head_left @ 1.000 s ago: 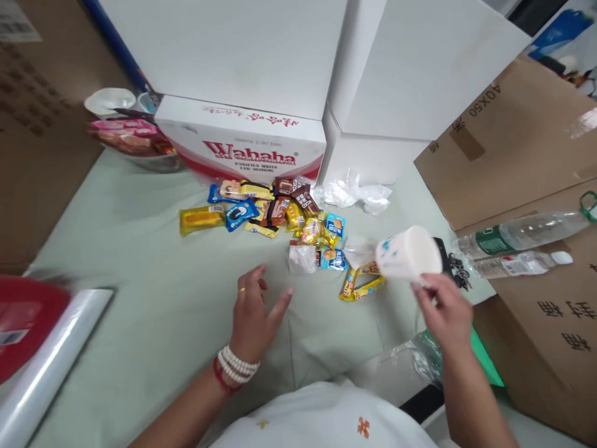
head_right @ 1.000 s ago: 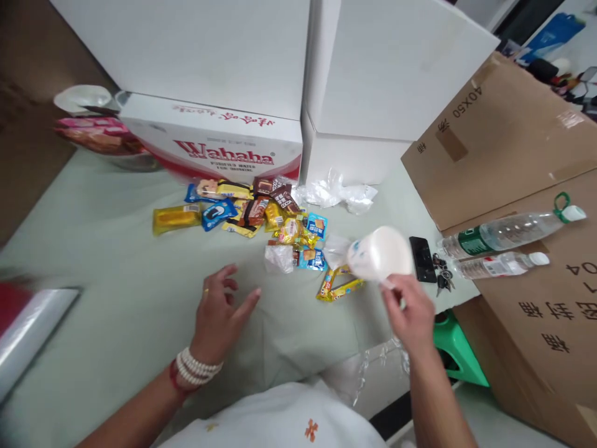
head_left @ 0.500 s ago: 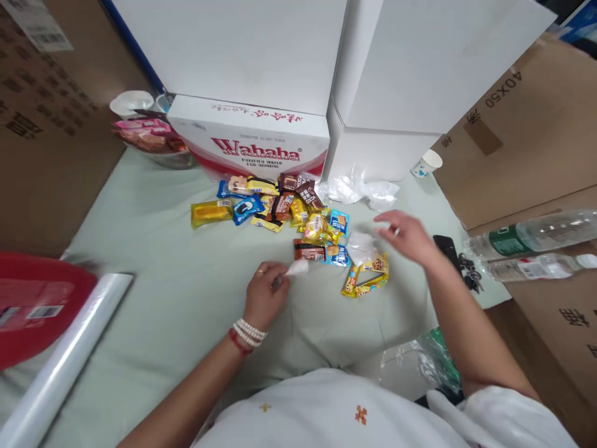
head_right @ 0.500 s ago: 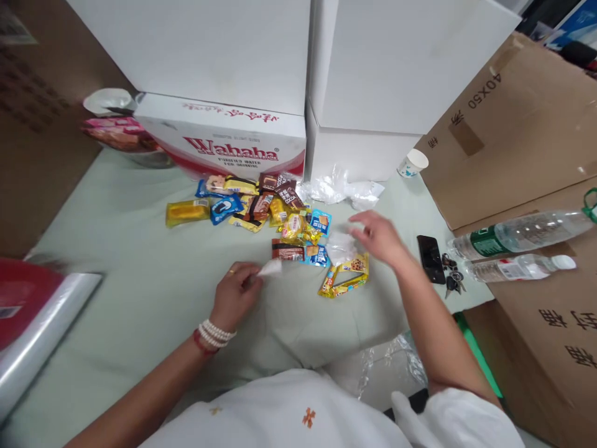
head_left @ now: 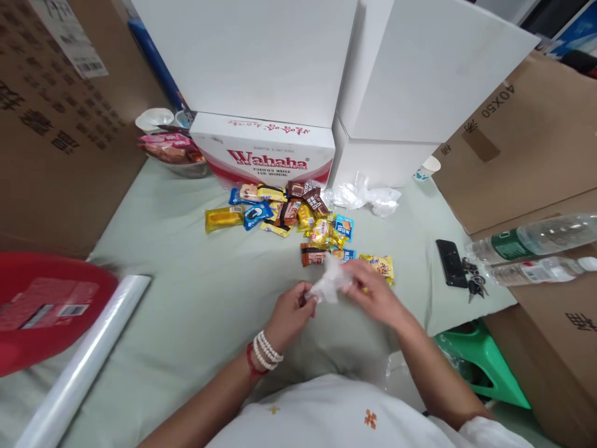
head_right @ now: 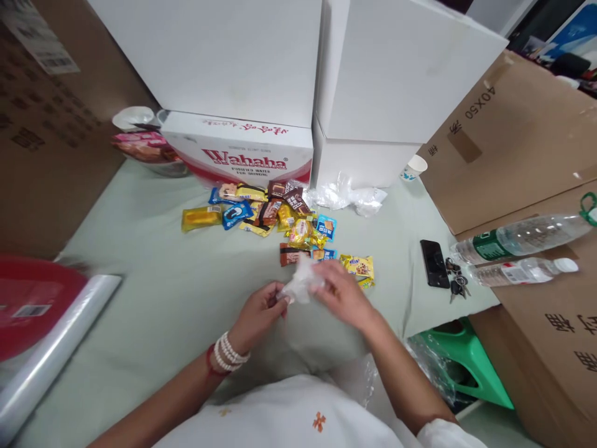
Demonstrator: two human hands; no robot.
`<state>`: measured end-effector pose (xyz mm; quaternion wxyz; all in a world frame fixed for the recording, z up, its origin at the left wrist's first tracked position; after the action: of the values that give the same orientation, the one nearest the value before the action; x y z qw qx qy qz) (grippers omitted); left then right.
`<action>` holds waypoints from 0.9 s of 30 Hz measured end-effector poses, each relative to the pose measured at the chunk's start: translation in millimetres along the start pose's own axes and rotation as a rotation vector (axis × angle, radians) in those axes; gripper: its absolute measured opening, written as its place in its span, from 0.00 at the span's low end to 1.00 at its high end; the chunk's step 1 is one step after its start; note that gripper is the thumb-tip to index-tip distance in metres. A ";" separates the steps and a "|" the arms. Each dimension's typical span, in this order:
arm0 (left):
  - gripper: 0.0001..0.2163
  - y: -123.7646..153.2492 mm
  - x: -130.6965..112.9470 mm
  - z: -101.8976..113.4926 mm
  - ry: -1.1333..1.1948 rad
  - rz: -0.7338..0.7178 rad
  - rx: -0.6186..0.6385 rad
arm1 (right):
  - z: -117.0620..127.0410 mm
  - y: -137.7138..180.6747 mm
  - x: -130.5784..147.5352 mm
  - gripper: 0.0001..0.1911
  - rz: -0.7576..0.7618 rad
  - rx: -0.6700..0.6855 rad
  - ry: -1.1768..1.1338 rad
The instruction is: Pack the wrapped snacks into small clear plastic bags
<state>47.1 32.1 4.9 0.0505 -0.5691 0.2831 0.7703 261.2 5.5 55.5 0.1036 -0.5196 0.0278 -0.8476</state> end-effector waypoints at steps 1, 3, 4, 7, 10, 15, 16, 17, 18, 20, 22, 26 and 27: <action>0.12 1.9 -3.1 -0.9 0.089 -0.025 0.067 | -18.3 5.6 4.4 0.19 0.028 0.104 -0.030; 0.19 9.9 -5.0 3.9 0.270 -0.060 0.213 | -37.2 12.1 6.6 0.18 0.063 0.172 -0.047; 0.25 15.3 -3.2 10.1 0.330 -0.064 0.257 | -35.1 11.0 5.4 0.18 0.073 0.123 -0.026; 0.32 31.6 11.4 41.0 0.331 -0.031 0.185 | 16.1 -15.5 -1.8 0.16 0.041 -0.292 0.157; 0.22 43.3 29.3 77.3 0.243 0.045 -0.045 | 95.4 -71.9 -12.2 0.17 -0.056 -0.776 0.359; 0.18 54.5 45.7 117.7 -0.004 0.070 -0.335 | 158.1 -166.9 -55.5 0.34 -0.437 -0.536 0.480; 0.17 56.5 47.6 120.1 -0.111 0.035 -0.363 | 156.6 -171.0 -61.9 0.38 -0.486 -0.473 0.502; 0.18 58.2 49.2 119.9 -0.231 -0.023 -0.380 | 151.4 -169.2 -64.8 0.39 -0.488 -0.451 0.520; 0.19 59.6 50.8 116.6 -0.358 -0.104 -0.382 | 142.4 -162.0 -64.3 0.37 -0.448 -0.457 0.526; 0.22 60.2 53.9 101.8 -0.613 -0.311 -0.343 | 112.9 -135.2 -55.0 0.27 -0.302 -0.443 0.466; 0.19 55.9 57.9 81.1 -0.830 -0.494 -0.275 | 67.9 -99.8 -39.9 0.18 -0.167 -0.219 0.300; 0.11 29.9 59.6 49.6 -0.957 -0.514 -0.200 | -37.7 -25.1 -7.3 0.24 0.063 0.421 0.074; 0.12 22.9 56.1 45.3 -0.916 -0.505 -0.201 | -57.7 -11.1 -4.5 0.28 0.070 0.468 0.085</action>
<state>-19.9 21.6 -28.5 0.2981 -0.2269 0.0111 0.9271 210.4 13.8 26.8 0.2493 -0.4441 -0.1468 -0.8480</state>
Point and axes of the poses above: each hand's wrist, its own y-axis away from the middle knuckle, its own z-axis out of the back of the hand, x = y × z, the point moved 3 cm from there along -y, towards the middle knuckle, and after that the axes turned 13 degrees about -y, right-handed, at the moved point
